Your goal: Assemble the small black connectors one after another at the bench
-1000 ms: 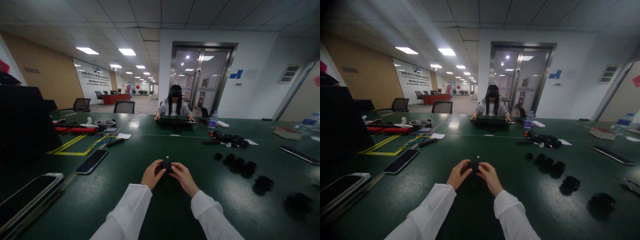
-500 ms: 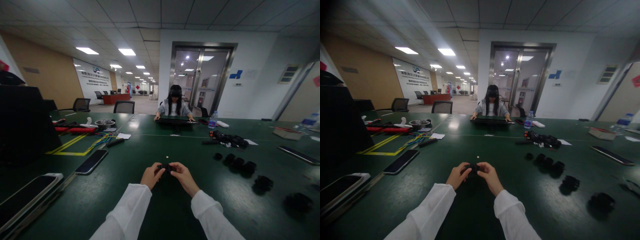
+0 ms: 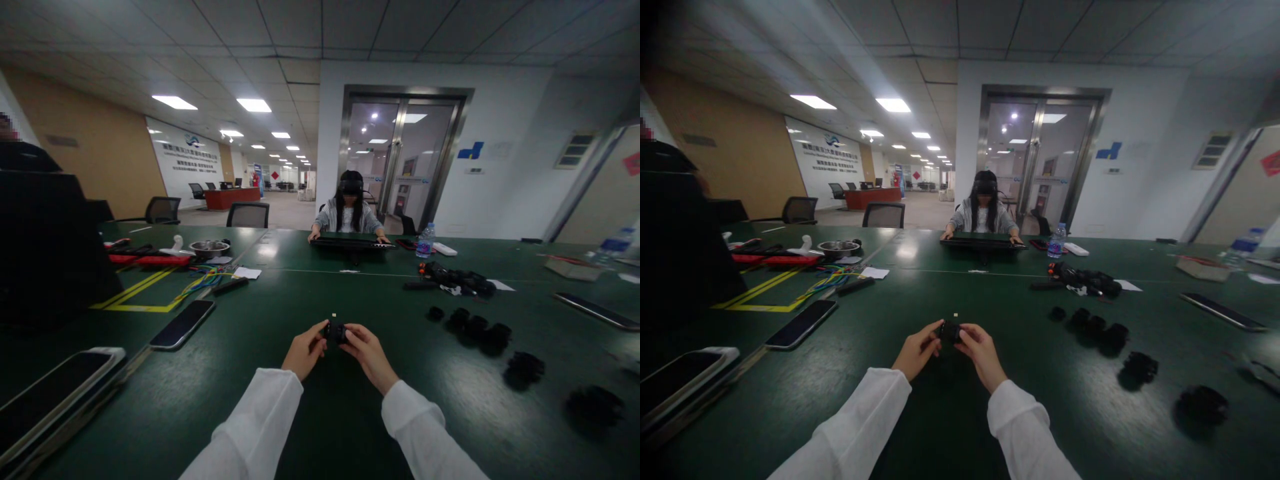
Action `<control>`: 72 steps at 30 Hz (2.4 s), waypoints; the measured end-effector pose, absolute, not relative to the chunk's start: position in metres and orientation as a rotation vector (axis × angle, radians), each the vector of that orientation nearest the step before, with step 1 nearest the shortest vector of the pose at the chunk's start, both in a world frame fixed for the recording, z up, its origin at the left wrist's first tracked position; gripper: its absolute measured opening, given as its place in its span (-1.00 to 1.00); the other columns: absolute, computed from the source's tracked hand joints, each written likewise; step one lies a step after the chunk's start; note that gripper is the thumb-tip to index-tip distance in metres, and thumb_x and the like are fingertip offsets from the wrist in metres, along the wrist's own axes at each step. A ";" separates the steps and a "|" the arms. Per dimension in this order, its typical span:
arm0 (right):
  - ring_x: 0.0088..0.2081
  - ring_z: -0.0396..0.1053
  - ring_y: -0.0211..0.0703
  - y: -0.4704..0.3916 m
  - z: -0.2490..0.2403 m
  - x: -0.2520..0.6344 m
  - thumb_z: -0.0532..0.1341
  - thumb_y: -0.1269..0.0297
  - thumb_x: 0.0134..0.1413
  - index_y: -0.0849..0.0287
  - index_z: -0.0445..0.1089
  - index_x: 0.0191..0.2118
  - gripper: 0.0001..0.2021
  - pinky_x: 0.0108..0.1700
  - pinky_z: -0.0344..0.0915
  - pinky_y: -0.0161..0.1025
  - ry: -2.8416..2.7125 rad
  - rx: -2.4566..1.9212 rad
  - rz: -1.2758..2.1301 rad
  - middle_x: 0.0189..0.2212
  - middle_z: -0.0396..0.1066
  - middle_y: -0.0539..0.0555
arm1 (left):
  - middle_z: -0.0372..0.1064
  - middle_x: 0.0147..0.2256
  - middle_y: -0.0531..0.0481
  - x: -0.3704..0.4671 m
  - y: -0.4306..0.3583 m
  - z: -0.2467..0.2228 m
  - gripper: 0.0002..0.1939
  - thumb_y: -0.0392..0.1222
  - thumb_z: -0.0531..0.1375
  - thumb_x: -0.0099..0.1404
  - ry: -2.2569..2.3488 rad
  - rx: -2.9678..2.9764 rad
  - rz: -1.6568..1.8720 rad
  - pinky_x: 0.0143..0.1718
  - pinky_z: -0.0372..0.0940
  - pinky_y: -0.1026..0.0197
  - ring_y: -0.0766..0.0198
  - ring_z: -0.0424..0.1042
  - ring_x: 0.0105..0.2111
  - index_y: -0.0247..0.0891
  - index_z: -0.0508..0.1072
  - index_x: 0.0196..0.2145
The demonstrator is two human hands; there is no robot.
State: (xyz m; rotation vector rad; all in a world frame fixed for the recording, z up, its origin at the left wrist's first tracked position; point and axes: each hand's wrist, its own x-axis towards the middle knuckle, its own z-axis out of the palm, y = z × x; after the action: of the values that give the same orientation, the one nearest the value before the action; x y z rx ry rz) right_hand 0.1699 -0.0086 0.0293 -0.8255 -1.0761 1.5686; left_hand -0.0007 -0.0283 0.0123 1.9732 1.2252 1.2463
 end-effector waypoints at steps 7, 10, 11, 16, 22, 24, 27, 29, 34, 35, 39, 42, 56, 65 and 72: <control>-0.30 0.31 -0.14 -0.006 0.026 0.170 0.27 0.15 -0.26 0.18 0.36 -0.39 -0.74 -0.28 0.32 -0.16 -1.086 -0.834 1.568 -0.35 0.32 0.05 | 0.26 -0.48 0.10 -0.001 -0.030 0.017 -0.62 -0.20 0.06 0.16 1.227 1.887 1.225 -0.42 0.27 0.30 0.39 0.34 -0.55 -0.18 0.19 -0.03; -0.30 0.31 -0.14 -0.008 0.029 0.170 0.27 0.15 -0.27 0.19 0.36 -0.40 -0.74 -0.28 0.32 -0.17 -1.102 -0.836 1.572 -0.36 0.32 0.05 | 0.26 -0.44 0.08 -0.001 -0.030 0.019 -0.64 -0.17 0.07 0.15 1.211 1.860 1.233 -0.43 0.27 0.29 0.37 0.34 -0.54 -0.20 0.20 -0.07; -0.30 0.31 -0.14 -0.008 0.029 0.170 0.28 0.15 -0.27 0.19 0.36 -0.40 -0.73 -0.28 0.31 -0.17 -1.107 -0.837 1.573 -0.36 0.31 0.05 | 0.26 -0.43 0.07 0.000 -0.030 0.019 -0.65 -0.16 0.08 0.15 1.209 1.853 1.236 -0.43 0.26 0.29 0.37 0.34 -0.54 -0.21 0.21 -0.08; -0.29 0.30 -0.15 -0.009 0.029 0.171 0.28 0.16 -0.28 0.20 0.36 -0.37 -0.71 -0.24 0.28 -0.17 -1.168 -0.812 1.570 -0.36 0.31 0.04 | 0.25 -0.43 0.06 -0.001 -0.031 0.021 -0.71 -0.10 0.07 0.15 1.243 1.820 1.230 -0.47 0.25 0.31 0.37 0.32 -0.55 -0.26 0.22 -0.19; -0.22 0.29 -0.11 -0.010 0.029 0.173 0.27 0.18 -0.25 0.17 0.35 -0.34 -0.73 -0.14 0.23 -0.09 -1.236 -0.774 1.605 -0.32 0.32 0.05 | 0.27 -0.44 0.06 -0.001 -0.033 0.023 -0.74 -0.02 0.05 0.16 1.305 1.775 1.194 -0.48 0.23 0.32 0.36 0.33 -0.53 -0.27 0.22 -0.31; -0.20 0.29 -0.10 -0.011 0.030 0.173 0.27 0.18 -0.24 0.17 0.35 -0.33 -0.73 -0.13 0.22 -0.08 -1.261 -0.759 1.607 -0.31 0.32 0.05 | 0.27 -0.47 0.07 0.000 -0.033 0.023 -0.74 0.00 0.03 0.16 1.323 1.773 1.175 -0.47 0.22 0.32 0.36 0.32 -0.53 -0.27 0.21 -0.34; -0.19 0.29 -0.09 -0.012 0.031 0.173 0.27 0.19 -0.23 0.17 0.35 -0.33 -0.73 -0.11 0.21 -0.06 -1.287 -0.763 1.606 -0.29 0.32 0.06 | 0.26 -0.52 0.09 0.000 -0.032 0.022 -0.72 0.03 0.00 0.17 1.363 1.796 1.155 -0.47 0.21 0.31 0.35 0.31 -0.53 -0.28 0.22 -0.40; -0.19 0.29 -0.09 -0.012 0.032 0.173 0.27 0.21 -0.24 0.17 0.35 -0.33 -0.74 -0.11 0.21 -0.06 -1.304 -0.781 1.605 -0.30 0.33 0.06 | 0.25 -0.52 0.07 -0.001 -0.032 0.020 -0.68 0.05 -0.03 0.18 1.408 1.825 1.152 -0.47 0.20 0.31 0.34 0.30 -0.53 -0.29 0.25 -0.46; -0.18 0.29 -0.08 -0.013 0.031 0.174 0.27 0.22 -0.23 0.17 0.35 -0.31 -0.74 -0.11 0.21 -0.07 -1.360 -0.777 1.595 -0.28 0.33 0.06 | 0.22 -0.50 0.04 -0.001 -0.031 0.022 -0.58 0.06 -0.11 0.23 1.447 1.924 1.173 -0.48 0.17 0.32 0.35 0.28 -0.52 -0.31 0.31 -0.53; -0.19 0.29 -0.08 -0.012 0.031 0.174 0.26 0.22 -0.23 0.16 0.35 -0.31 -0.74 -0.11 0.21 -0.07 -1.370 -0.779 1.589 -0.28 0.33 0.07 | 0.22 -0.50 0.03 -0.001 -0.032 0.023 -0.56 0.05 -0.12 0.23 1.446 1.944 1.175 -0.47 0.17 0.32 0.35 0.28 -0.52 -0.31 0.32 -0.55; -0.19 0.29 -0.08 -0.012 0.030 0.175 0.27 0.24 -0.24 0.15 0.35 -0.31 -0.74 -0.11 0.21 -0.08 -1.406 -0.802 1.560 -0.28 0.34 0.06 | 0.22 -0.58 0.06 -0.002 -0.033 0.024 -0.56 0.03 -0.14 0.25 1.505 1.983 1.141 -0.46 0.15 0.31 0.34 0.29 -0.54 -0.29 0.27 -0.60; -0.17 0.29 -0.08 -0.012 0.030 0.175 0.25 0.25 -0.21 0.15 0.34 -0.30 -0.75 -0.11 0.21 -0.08 -1.421 -0.821 1.571 -0.26 0.34 0.06 | 0.24 -0.62 0.11 -0.002 -0.033 0.022 -0.65 0.02 -0.12 0.25 1.542 1.883 1.118 -0.48 0.16 0.31 0.35 0.31 -0.59 -0.26 0.24 -0.50; -0.20 0.27 -0.10 -0.007 0.026 0.171 0.24 0.17 -0.21 0.20 0.36 -0.37 -0.76 -0.17 0.27 -0.12 -1.180 -0.842 1.536 -0.33 0.30 0.06 | 0.33 -0.32 -0.01 0.002 -0.035 0.023 -0.55 -0.23 0.07 0.14 1.362 1.997 1.087 -0.28 0.24 0.21 0.26 0.34 -0.33 -0.18 0.12 0.01; -0.22 0.28 -0.11 -0.013 0.034 0.170 0.28 0.16 -0.27 0.18 0.36 -0.36 -0.72 -0.16 0.24 -0.11 -1.230 -0.839 1.562 -0.33 0.32 0.05 | 0.31 -0.43 0.03 0.002 -0.037 0.027 -0.73 -0.01 0.09 0.12 1.451 1.924 1.127 -0.41 0.18 0.29 0.30 0.31 -0.45 -0.27 0.25 -0.33; -0.19 0.29 -0.10 -0.014 0.032 0.173 0.27 0.21 -0.24 0.15 0.35 -0.33 -0.74 -0.11 0.21 -0.07 -1.318 -0.791 1.597 -0.29 0.33 0.05 | 0.23 -0.50 0.04 0.000 -0.034 0.024 -0.63 0.09 -0.03 0.17 1.608 1.985 1.067 -0.47 0.12 0.31 0.31 0.24 -0.50 -0.29 0.29 -0.49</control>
State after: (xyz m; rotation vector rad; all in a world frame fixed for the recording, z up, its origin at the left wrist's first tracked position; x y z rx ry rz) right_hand 0.1729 -0.0137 0.0324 -0.7912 -1.3180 1.5970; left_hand 0.0000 -0.0337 0.0238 1.9851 1.6083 1.0665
